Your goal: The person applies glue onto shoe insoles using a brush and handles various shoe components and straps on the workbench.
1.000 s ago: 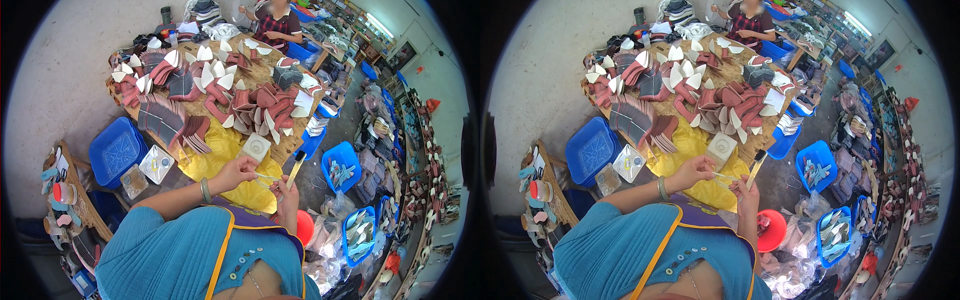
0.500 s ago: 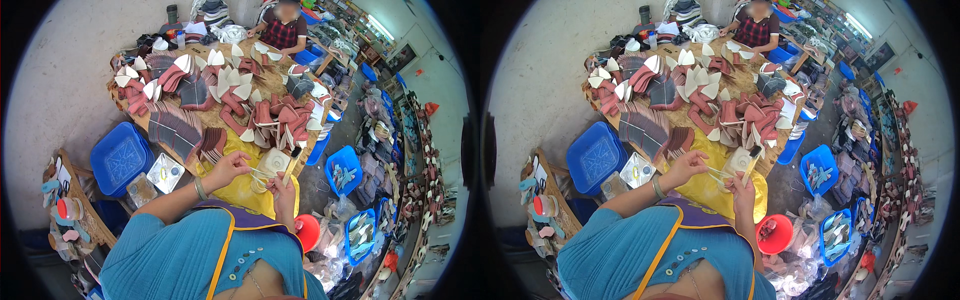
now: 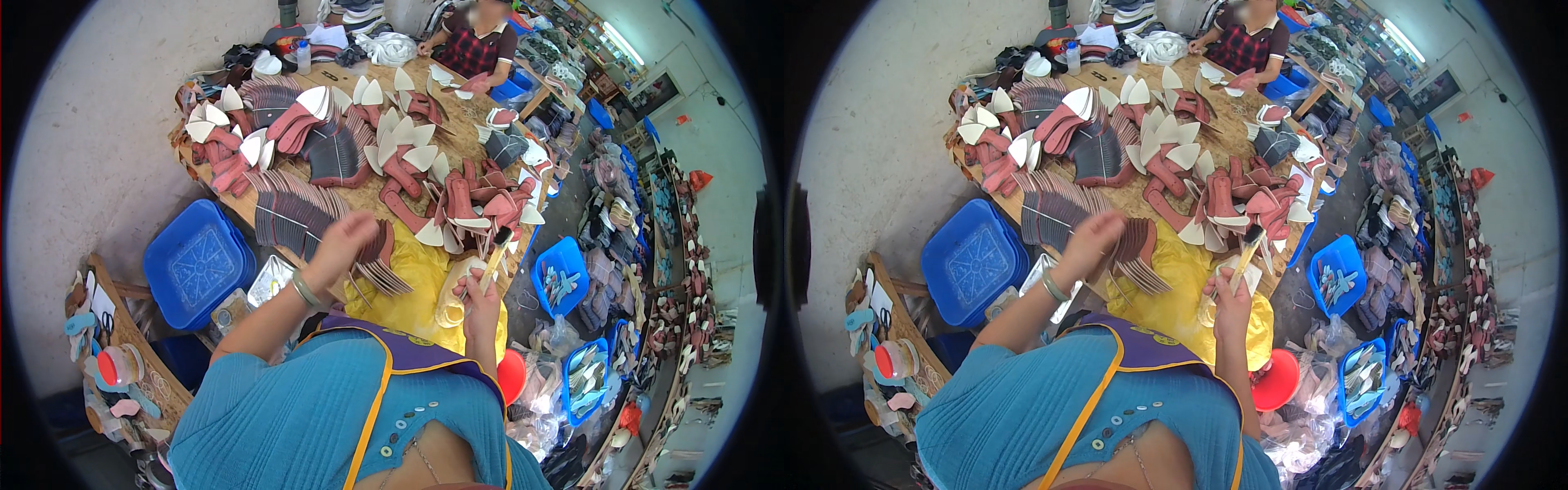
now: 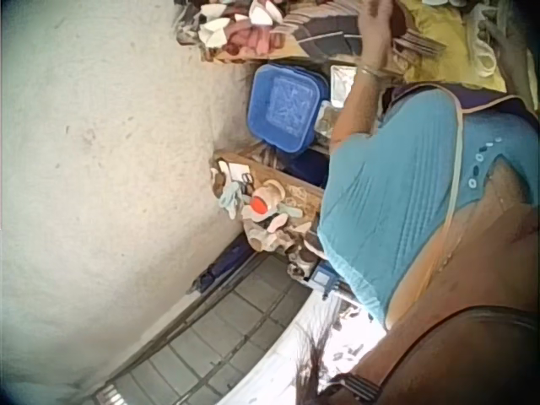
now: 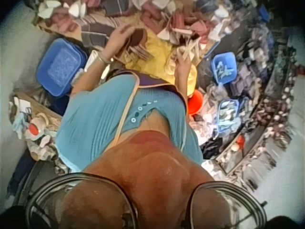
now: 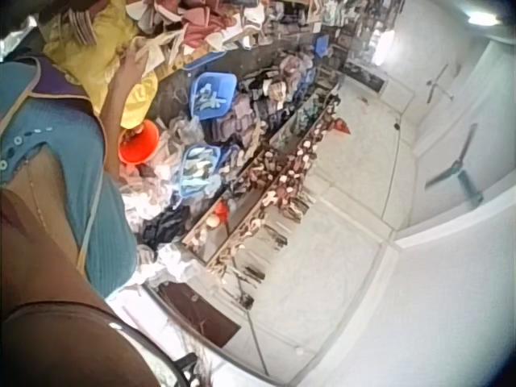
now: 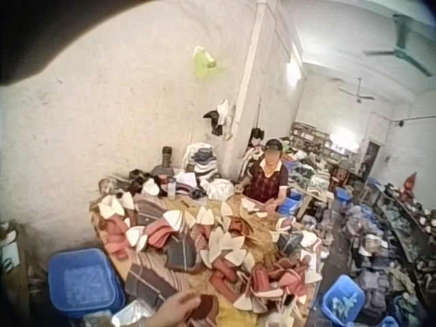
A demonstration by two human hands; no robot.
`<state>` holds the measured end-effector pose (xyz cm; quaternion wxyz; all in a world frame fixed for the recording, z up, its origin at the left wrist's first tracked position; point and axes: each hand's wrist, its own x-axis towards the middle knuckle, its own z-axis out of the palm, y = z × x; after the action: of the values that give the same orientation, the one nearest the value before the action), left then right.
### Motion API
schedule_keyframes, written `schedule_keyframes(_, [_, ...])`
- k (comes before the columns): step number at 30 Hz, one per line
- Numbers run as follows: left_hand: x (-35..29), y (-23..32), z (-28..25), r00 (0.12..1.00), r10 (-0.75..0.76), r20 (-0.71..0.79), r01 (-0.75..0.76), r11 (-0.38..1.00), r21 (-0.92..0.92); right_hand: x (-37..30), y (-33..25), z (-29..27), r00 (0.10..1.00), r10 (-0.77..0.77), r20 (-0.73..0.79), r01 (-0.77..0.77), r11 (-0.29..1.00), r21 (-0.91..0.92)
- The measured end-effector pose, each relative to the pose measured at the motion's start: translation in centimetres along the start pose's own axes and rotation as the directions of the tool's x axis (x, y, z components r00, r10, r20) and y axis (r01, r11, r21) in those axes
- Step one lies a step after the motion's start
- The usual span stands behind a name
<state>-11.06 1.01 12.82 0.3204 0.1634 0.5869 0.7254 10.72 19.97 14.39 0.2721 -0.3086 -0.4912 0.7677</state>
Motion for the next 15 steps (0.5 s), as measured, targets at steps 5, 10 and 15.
schedule_keyframes(5, [8.2,11.6,-3.2,0.826,0.517,-0.225,-0.499,0.856,0.136,0.3,0.0,0.1,0.994,-0.067,-0.082,0.07,0.997,0.03])
schedule_keyframes(10, [12.4,19.3,9.8,0.636,0.771,0.017,-0.75,0.613,0.25,-0.9,-0.8,0.0,0.973,-0.131,-0.189,0.146,0.987,0.07])
schedule_keyframes(15, [11.9,22.2,18.6,0.583,0.807,0.099,-0.811,0.571,0.123,-3.6,-1.4,-1.4,0.929,-0.198,-0.312,0.235,0.968,0.086])
